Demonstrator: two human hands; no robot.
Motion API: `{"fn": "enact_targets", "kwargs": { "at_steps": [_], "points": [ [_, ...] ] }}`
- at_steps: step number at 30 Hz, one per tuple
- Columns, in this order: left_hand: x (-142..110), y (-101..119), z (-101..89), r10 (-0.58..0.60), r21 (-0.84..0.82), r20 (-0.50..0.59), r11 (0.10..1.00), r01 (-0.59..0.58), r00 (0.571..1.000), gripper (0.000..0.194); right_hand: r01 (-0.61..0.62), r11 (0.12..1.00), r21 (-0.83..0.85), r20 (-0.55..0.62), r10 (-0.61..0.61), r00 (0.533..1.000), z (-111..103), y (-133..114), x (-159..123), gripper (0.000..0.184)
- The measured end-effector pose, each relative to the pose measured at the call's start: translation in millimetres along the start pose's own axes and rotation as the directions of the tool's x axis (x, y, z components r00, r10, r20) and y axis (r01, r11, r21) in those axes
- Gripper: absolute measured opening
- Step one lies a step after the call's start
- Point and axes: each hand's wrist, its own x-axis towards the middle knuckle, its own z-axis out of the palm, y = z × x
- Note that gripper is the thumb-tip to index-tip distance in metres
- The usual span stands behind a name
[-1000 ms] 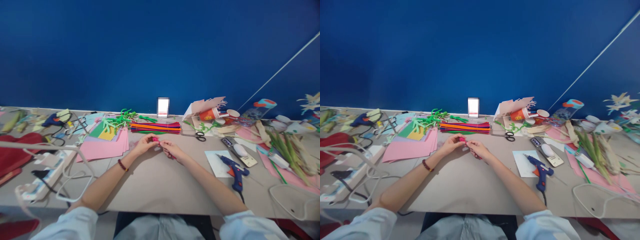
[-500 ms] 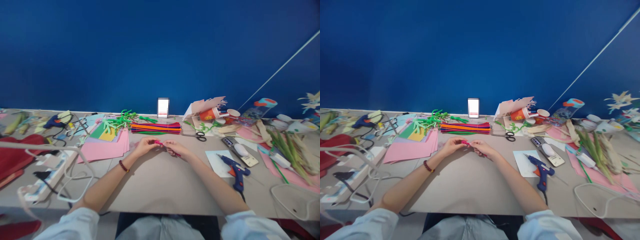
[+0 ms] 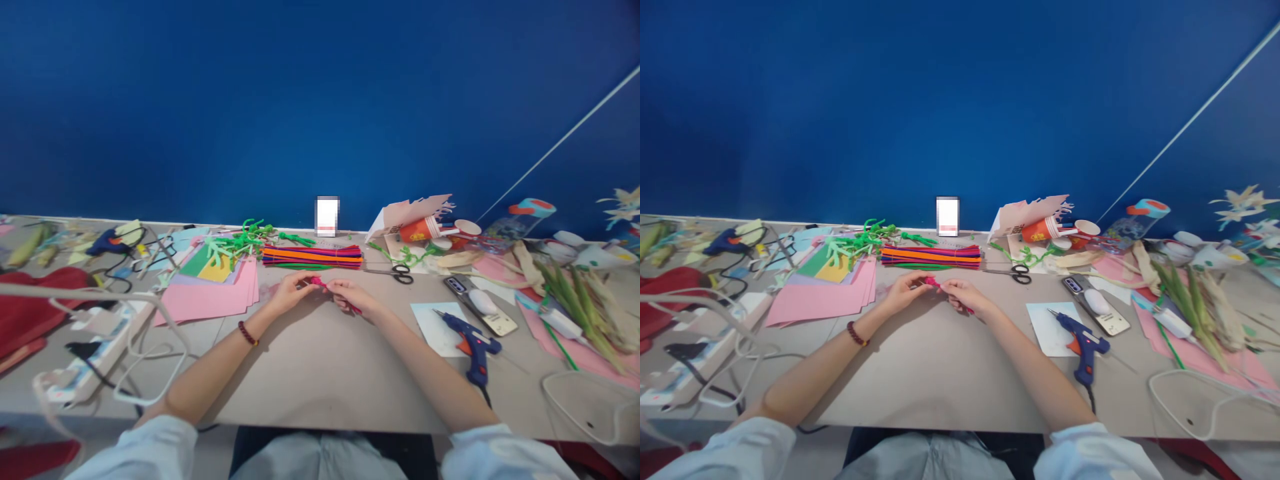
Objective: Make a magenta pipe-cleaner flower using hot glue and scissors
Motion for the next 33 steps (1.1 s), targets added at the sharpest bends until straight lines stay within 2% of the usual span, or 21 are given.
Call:
{"fn": "enact_targets", "kwargs": {
  "at_steps": [7, 11, 14, 19, 26, 29, 33],
  "points": [
    [0, -2, 0.6, -0.021, -0.006, -0.012, 1.000, 0.021, 1.000, 0.020, -0.010, 1.000, -0.014, -0.012, 0.010, 1.000, 1, -1, -1, 0.032],
    [-1, -3, 1.8, -0.043, -0.075, 0.013, 0.996, 0.044, 0.999, 0.031, 0.021, 1.000, -0.020, -0.037, -0.021, 0.999, 3, 2, 1, 0.032],
    [0, -3, 1.7, -0.032, -0.059, 0.036, 0.998, 0.034, 0.999, 0.037, 0.040, 0.998, -0.048, -0.046, -0.042, 0.998, 3, 4, 2, 0.034],
    [1, -9, -0.7, -0.080, -0.063, 0.090, 0.994, 0.086, 0.993, 0.033, 0.073, 0.987, -0.144, -0.043, -0.080, 0.996, 2, 10, 3, 0.035],
    [2, -13, -1.9, -0.074, -0.033, 0.104, 0.996, 0.078, 0.992, 0.030, 0.068, 0.986, -0.153, -0.044, -0.075, 0.996, 1, 11, 4, 0.035],
    [0, -5, -0.3, -0.036, -0.008, 0.109, 0.999, 0.037, 0.993, 0.030, 0.066, 0.984, -0.164, -0.042, -0.073, 0.996, 2, 8, 2, 0.035],
    [-3, 3, 1.8, 0.071, 0.067, 0.171, 0.994, -0.083, 0.983, 0.023, 0.062, 0.986, -0.153, -0.001, -0.063, 0.998, 2, 6, -2, 0.034]
  ]
}}
